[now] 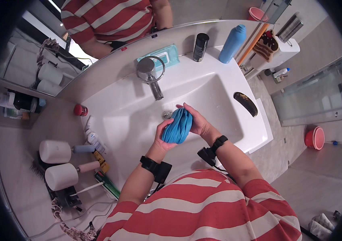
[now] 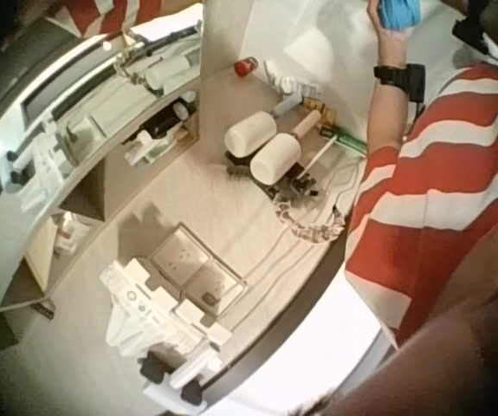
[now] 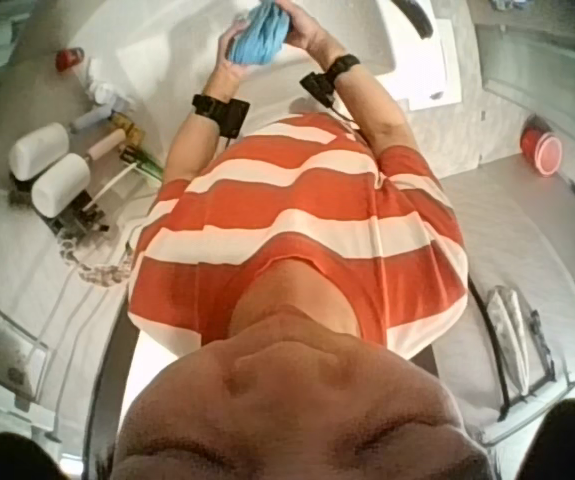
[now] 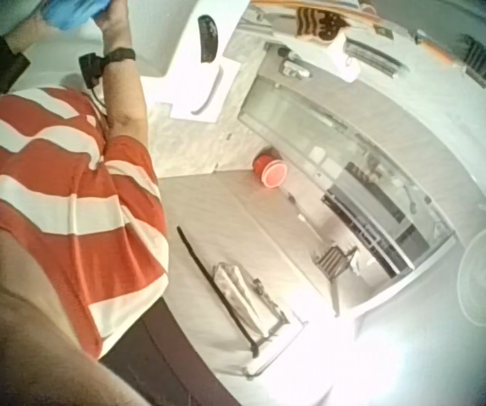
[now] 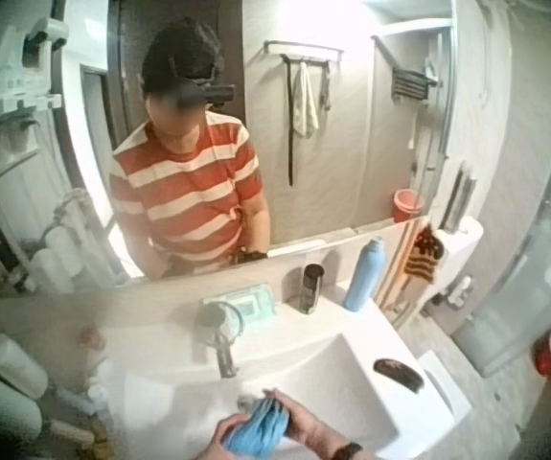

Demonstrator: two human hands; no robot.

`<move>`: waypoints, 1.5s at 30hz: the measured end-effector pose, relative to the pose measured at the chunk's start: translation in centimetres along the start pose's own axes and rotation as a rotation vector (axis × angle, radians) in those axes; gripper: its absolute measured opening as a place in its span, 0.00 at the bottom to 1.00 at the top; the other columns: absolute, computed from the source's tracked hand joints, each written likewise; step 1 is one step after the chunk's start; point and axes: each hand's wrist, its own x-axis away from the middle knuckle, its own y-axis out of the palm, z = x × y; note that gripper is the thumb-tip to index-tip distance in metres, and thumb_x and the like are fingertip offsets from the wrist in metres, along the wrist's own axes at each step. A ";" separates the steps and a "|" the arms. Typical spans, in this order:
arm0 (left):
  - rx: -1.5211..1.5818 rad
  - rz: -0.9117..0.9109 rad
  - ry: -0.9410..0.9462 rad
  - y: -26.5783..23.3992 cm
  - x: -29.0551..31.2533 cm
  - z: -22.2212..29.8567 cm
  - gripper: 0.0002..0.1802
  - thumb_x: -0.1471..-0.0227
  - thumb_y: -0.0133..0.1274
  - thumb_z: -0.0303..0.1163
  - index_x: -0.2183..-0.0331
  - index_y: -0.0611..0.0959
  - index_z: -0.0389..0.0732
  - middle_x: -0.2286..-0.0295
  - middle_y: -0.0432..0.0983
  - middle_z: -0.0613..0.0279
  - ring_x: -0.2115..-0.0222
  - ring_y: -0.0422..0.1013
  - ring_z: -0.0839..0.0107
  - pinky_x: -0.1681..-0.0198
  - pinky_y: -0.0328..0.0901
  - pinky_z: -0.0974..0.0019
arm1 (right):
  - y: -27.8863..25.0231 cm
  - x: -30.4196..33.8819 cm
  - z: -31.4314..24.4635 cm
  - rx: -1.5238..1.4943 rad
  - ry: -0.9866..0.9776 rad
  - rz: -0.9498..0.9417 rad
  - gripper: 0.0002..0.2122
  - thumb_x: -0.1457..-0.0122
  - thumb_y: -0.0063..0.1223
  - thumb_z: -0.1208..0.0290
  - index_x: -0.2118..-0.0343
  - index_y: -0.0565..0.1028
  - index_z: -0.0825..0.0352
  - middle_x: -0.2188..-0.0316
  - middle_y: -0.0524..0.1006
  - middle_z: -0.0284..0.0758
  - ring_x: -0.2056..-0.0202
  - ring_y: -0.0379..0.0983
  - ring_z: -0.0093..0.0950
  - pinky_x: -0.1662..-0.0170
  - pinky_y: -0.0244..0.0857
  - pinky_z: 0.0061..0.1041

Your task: The recorder wipes a wooden headboard with a blue cloth, goes to the bathroom to wash the cloth in the sink, and then returns to the bedroom to continue wiping the headboard.

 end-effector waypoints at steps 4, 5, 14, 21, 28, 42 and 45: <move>-0.100 0.071 -0.063 -1.7 -0.7 -1.1 0.19 0.56 0.49 0.35 0.61 0.71 0.36 0.66 0.71 0.58 0.67 0.69 0.67 0.61 0.64 0.65 | -0.6 -0.1 -0.5 0.283 -0.162 0.222 0.16 0.54 0.55 0.63 0.68 0.69 0.70 0.74 0.72 0.37 0.72 0.69 0.26 0.69 0.65 0.25; -0.189 0.095 -0.090 -1.8 -0.9 -1.4 0.20 0.57 0.51 0.35 0.61 0.71 0.36 0.66 0.71 0.61 0.67 0.69 0.71 0.62 0.64 0.66 | -1.2 0.1 -0.6 0.280 -0.167 0.230 0.16 0.54 0.55 0.63 0.68 0.69 0.70 0.74 0.72 0.37 0.72 0.69 0.26 0.69 0.65 0.25; -1.796 0.177 0.268 -1.1 -4.3 -5.9 0.37 0.68 0.59 0.37 0.59 0.61 0.27 0.66 0.69 0.42 0.65 0.68 0.53 0.61 0.62 0.61 | -5.9 1.7 -0.9 0.818 -0.078 0.494 0.13 0.55 0.56 0.67 0.75 0.70 0.73 0.80 0.70 0.34 0.78 0.66 0.23 0.75 0.63 0.24; -2.095 0.022 0.271 -1.0 -5.6 -8.5 0.24 0.63 0.54 0.33 0.65 0.65 0.31 0.74 0.71 0.43 0.69 0.68 0.47 0.67 0.63 0.54 | -9.7 1.5 0.5 1.497 -0.143 0.640 0.12 0.57 0.54 0.67 0.78 0.70 0.72 0.81 0.70 0.37 0.79 0.66 0.24 0.75 0.62 0.26; -2.065 0.138 0.359 -1.4 -5.0 -6.3 0.41 0.74 0.64 0.39 0.58 0.65 0.30 0.60 0.64 0.42 0.59 0.64 0.53 0.59 0.62 0.64 | -7.8 1.7 -0.1 1.206 -0.175 0.711 0.13 0.56 0.55 0.67 0.71 0.70 0.72 0.80 0.70 0.36 0.76 0.68 0.25 0.73 0.62 0.24; -0.342 -0.295 -0.222 0.1 1.2 -1.5 0.27 0.66 0.57 0.29 0.59 0.69 0.37 0.66 0.70 0.57 0.69 0.68 0.69 0.70 0.65 0.72 | -0.5 3.7 -1.7 -0.194 -0.109 -0.207 0.31 0.51 0.47 0.50 0.50 0.55 0.66 0.54 0.63 0.47 0.51 0.58 0.43 0.49 0.52 0.43; -0.336 -0.278 -0.240 -0.2 1.2 -2.1 0.25 0.67 0.58 0.29 0.62 0.70 0.37 0.68 0.70 0.58 0.72 0.67 0.73 0.76 0.60 0.76 | 1.8 4.1 -1.8 0.050 -0.115 -0.197 0.30 0.51 0.47 0.53 0.49 0.54 0.66 0.59 0.67 0.45 0.54 0.62 0.40 0.51 0.56 0.42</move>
